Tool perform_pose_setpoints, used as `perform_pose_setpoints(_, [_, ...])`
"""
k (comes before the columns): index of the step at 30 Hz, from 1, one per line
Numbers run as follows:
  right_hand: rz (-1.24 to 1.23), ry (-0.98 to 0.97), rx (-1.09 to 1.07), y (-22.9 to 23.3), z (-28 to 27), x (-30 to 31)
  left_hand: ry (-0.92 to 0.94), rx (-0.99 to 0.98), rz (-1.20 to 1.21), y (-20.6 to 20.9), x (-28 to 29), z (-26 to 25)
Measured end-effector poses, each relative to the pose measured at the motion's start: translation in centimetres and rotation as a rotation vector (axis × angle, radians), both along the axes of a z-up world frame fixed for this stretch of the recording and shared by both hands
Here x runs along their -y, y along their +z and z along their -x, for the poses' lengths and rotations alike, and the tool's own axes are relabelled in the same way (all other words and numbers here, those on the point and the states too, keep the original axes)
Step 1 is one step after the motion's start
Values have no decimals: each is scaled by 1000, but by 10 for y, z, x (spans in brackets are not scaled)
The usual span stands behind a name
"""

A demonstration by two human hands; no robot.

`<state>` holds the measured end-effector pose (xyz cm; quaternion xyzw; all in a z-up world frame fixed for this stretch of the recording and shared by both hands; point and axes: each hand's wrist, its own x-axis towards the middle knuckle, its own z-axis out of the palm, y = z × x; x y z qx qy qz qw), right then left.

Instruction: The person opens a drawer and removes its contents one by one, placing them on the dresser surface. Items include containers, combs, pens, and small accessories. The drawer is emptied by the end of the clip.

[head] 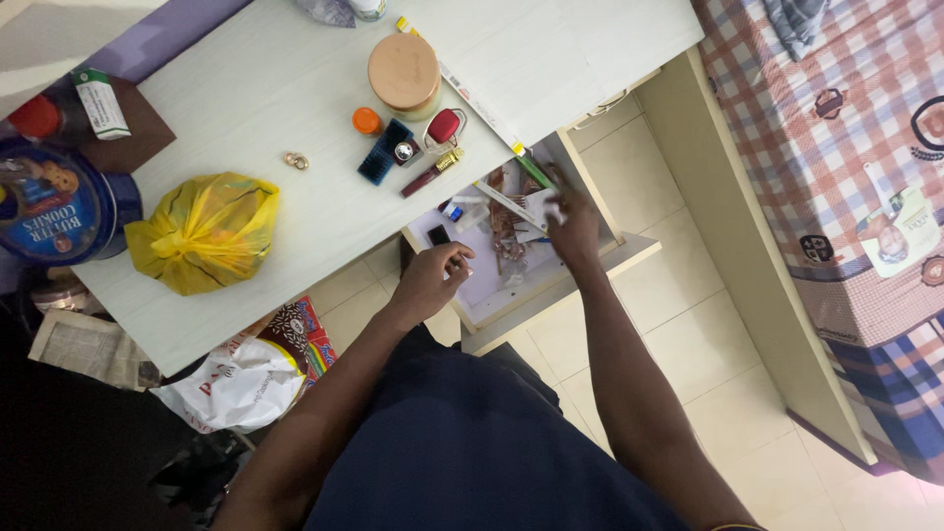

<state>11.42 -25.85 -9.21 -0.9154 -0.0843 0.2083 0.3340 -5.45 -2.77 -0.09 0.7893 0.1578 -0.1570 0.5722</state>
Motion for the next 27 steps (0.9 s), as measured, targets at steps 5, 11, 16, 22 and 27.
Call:
perform_pose_setpoints(5, [307, 407, -48, -56, 29, 20, -22, 10, -50, -8, -3, 2])
perform_pose_setpoints(11, [526, 559, -7, -104, 39, 23, -4, 51, -43, -17, -1, 6])
perform_pose_setpoints(16, [535, 528, -36, -105, 40, 25, -15, 64, -99, -14, 5, 10])
perform_pose_setpoints(22, [284, 251, -99, -29, 42, 25, -58, 59, -35, -6, 14, 5])
perform_pose_setpoints(27, [-182, 107, -242, 21, 44, 69, -41, 40, -39, -2, 15, -2])
